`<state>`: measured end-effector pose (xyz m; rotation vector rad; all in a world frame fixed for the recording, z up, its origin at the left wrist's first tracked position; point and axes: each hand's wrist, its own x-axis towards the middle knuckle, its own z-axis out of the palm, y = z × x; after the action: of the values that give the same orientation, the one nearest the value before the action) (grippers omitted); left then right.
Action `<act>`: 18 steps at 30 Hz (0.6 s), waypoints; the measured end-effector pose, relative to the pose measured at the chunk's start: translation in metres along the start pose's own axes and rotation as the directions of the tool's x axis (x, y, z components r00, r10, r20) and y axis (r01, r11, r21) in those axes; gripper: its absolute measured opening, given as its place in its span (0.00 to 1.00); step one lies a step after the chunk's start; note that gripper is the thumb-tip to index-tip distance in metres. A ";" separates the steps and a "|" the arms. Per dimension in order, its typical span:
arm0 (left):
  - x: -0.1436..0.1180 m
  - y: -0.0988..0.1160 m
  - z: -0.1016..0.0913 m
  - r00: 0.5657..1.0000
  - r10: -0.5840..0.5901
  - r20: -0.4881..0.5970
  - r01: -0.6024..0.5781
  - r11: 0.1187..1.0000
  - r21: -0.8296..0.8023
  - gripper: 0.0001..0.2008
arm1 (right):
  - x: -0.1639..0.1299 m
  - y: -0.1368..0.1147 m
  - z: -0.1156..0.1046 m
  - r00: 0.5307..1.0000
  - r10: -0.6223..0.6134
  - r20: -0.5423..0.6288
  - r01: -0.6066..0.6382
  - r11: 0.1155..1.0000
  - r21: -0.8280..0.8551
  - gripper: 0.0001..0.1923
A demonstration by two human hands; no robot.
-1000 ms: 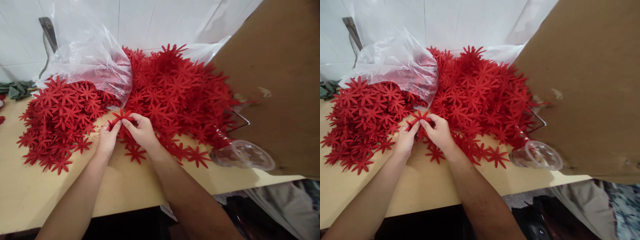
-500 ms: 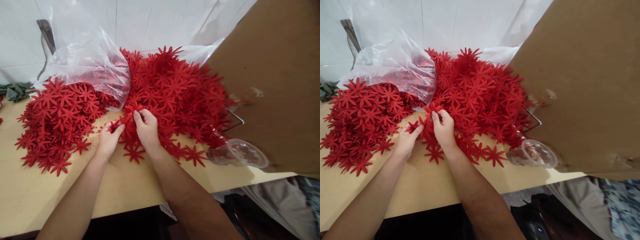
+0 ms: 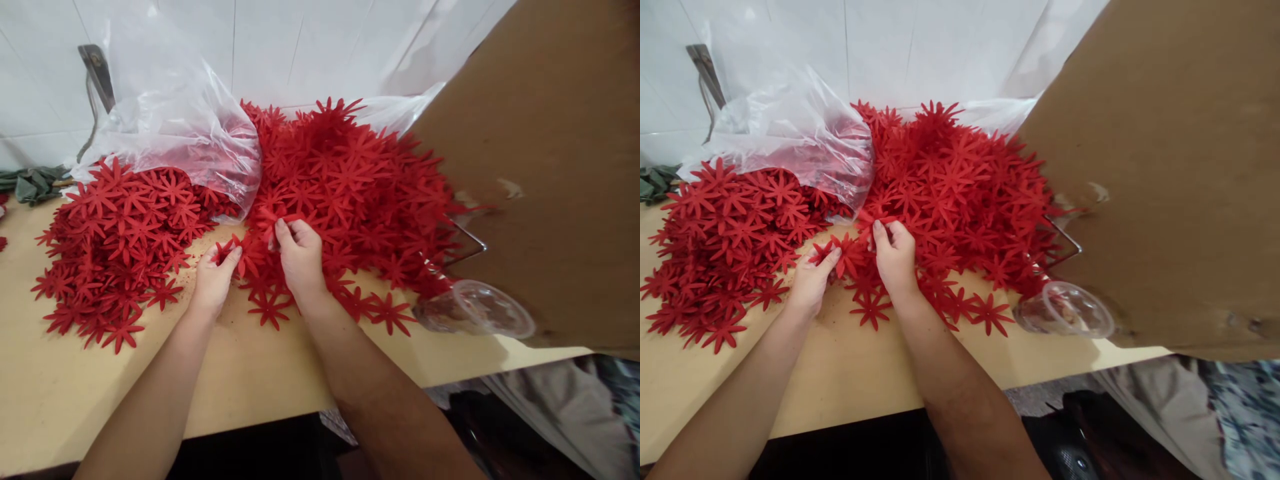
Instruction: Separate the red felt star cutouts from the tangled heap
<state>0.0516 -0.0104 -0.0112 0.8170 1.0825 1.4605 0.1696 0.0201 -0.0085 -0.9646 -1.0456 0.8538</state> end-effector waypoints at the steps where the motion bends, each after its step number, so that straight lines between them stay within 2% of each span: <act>1: 0.000 0.000 0.000 1.000 0.006 0.011 -0.006 1.000 0.000 0.11 | -0.001 0.000 0.000 1.000 -0.014 0.016 0.015 1.000 -0.024 0.17; 7: -0.001 0.003 0.001 0.999 0.034 0.019 -0.033 0.999 -0.028 0.11 | -0.007 -0.002 0.002 0.998 -0.008 0.063 0.014 0.996 -0.093 0.24; 13: -0.007 0.011 0.007 0.994 -0.043 0.097 0.048 0.997 -0.054 0.16 | -0.017 -0.009 0.006 0.978 -0.075 0.193 0.110 0.977 -0.183 0.21; 18: -0.005 0.008 0.004 0.998 -0.014 0.062 0.017 0.999 -0.037 0.13 | -0.021 -0.009 0.008 0.952 -0.102 0.287 0.185 0.942 -0.279 0.20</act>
<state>0.0532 -0.0144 -0.0017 0.8205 1.0105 1.4292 0.1568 -0.0002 -0.0052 -1.0290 -1.4976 0.7268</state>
